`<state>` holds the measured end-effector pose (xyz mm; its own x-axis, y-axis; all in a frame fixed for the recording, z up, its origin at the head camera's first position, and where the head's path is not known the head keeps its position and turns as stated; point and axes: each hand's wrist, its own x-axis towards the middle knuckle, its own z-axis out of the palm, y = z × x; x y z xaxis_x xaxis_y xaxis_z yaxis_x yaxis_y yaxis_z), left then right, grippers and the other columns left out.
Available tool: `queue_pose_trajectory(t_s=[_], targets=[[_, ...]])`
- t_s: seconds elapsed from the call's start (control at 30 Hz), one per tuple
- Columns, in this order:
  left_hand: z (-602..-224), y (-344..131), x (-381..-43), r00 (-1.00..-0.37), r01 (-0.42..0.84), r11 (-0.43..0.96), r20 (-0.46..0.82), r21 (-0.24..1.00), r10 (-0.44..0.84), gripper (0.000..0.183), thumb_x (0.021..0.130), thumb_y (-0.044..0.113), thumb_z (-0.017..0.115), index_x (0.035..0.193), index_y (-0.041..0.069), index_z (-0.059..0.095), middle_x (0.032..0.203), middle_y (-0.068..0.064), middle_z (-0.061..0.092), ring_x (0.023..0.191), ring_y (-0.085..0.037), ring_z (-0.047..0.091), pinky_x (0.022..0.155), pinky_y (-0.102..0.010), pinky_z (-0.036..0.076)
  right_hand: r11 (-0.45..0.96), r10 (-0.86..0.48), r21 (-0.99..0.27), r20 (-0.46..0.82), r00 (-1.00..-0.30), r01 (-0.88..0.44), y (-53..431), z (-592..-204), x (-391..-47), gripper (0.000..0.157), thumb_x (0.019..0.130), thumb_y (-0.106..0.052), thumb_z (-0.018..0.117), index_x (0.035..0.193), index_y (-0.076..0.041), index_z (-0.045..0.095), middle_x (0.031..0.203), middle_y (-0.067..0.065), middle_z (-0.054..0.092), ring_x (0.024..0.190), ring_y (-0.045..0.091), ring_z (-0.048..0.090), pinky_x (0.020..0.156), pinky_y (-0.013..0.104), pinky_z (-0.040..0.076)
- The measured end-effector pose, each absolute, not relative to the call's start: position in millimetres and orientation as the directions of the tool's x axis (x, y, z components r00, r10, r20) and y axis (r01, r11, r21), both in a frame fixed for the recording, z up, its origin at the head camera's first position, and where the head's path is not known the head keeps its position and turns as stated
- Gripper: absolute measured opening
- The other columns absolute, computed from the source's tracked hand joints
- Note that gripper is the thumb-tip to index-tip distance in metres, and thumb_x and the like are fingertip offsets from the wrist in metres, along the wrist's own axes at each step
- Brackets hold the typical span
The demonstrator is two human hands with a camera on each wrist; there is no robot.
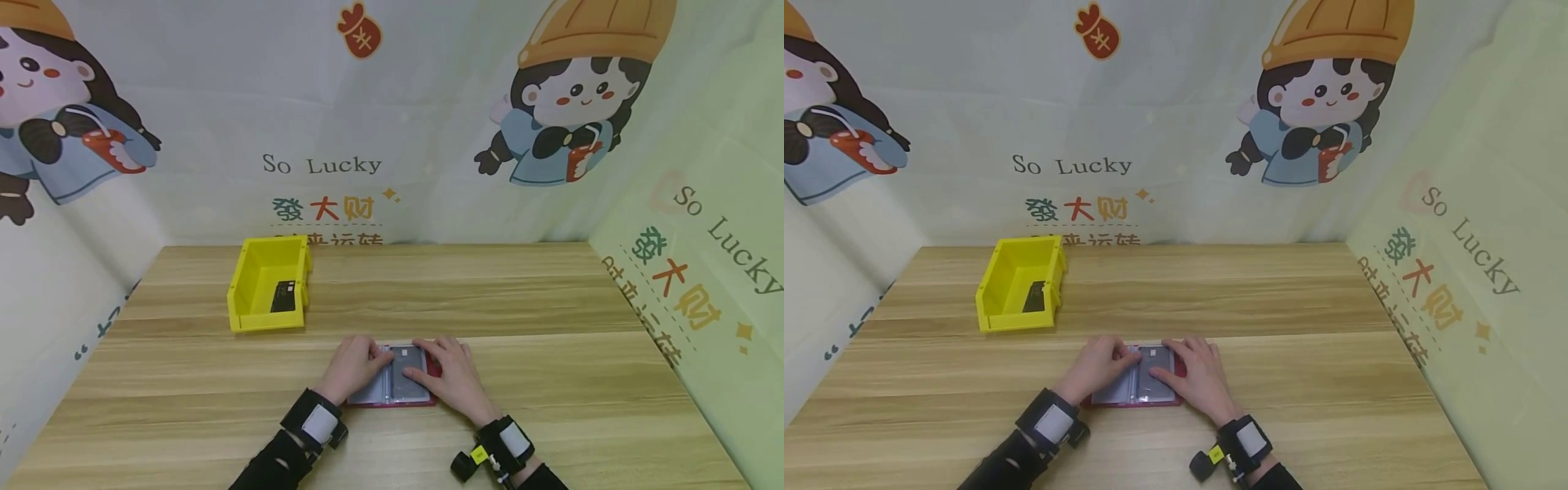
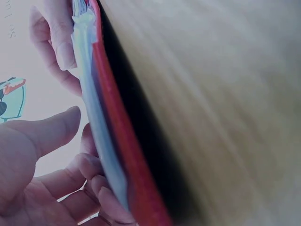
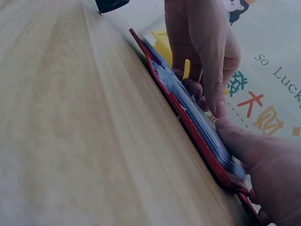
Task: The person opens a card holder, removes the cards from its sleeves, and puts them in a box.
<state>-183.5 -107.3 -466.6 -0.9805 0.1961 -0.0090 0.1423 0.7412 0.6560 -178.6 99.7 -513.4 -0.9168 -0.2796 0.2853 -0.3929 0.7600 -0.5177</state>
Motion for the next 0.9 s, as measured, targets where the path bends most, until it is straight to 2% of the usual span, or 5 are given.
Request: queue_pose_trajectory(t_s=[0.17, 0.47, 0.9], targets=[[-464.8, -105.8, -184.3, -0.982, 0.125, 0.746, -0.027, 0.654, 0.188, 0.034, 0.093, 0.026, 0.072, 0.064, 0.009, 0.066, 0.054, 0.007, 0.039, 0.052, -0.008, 0.039, 0.050, -0.021, 0.025, 0.768, -0.277, -0.506, 0.290, -0.916, -0.392, 100.0, -513.3, -178.7, 0.051, 0.084, -0.047, 0.077, 0.126, -0.018, 0.070, 0.089, -0.004, 0.056, 0.083, 0.011, 0.043, 0.080, 0.031, 0.029], [-462.9, -101.9, -183.0, -0.980, 0.105, 0.731, -0.054, 0.674, 0.190, 0.039, 0.093, 0.025, 0.072, 0.058, 0.009, 0.065, 0.050, 0.009, 0.035, 0.048, -0.008, 0.035, 0.049, -0.021, 0.022, 0.780, -0.277, -0.489, 0.290, -0.916, -0.390, 99.9, -514.0, -179.0, 0.052, 0.084, -0.049, 0.077, 0.126, -0.019, 0.070, 0.085, -0.006, 0.051, 0.079, 0.010, 0.039, 0.079, 0.030, 0.027], [-464.9, -104.6, -183.2, -0.986, 0.063, 0.692, -0.062, 0.719, 0.155, 0.036, 0.092, 0.023, 0.074, 0.060, 0.007, 0.067, 0.050, 0.010, 0.034, 0.048, -0.007, 0.033, 0.048, -0.022, 0.021, 0.784, -0.275, -0.479, 0.302, -0.913, -0.395, 97.4, -514.0, -178.2, 0.052, 0.083, -0.049, 0.077, 0.125, -0.020, 0.071, 0.084, -0.007, 0.050, 0.078, 0.009, 0.038, 0.077, 0.028, 0.025]])
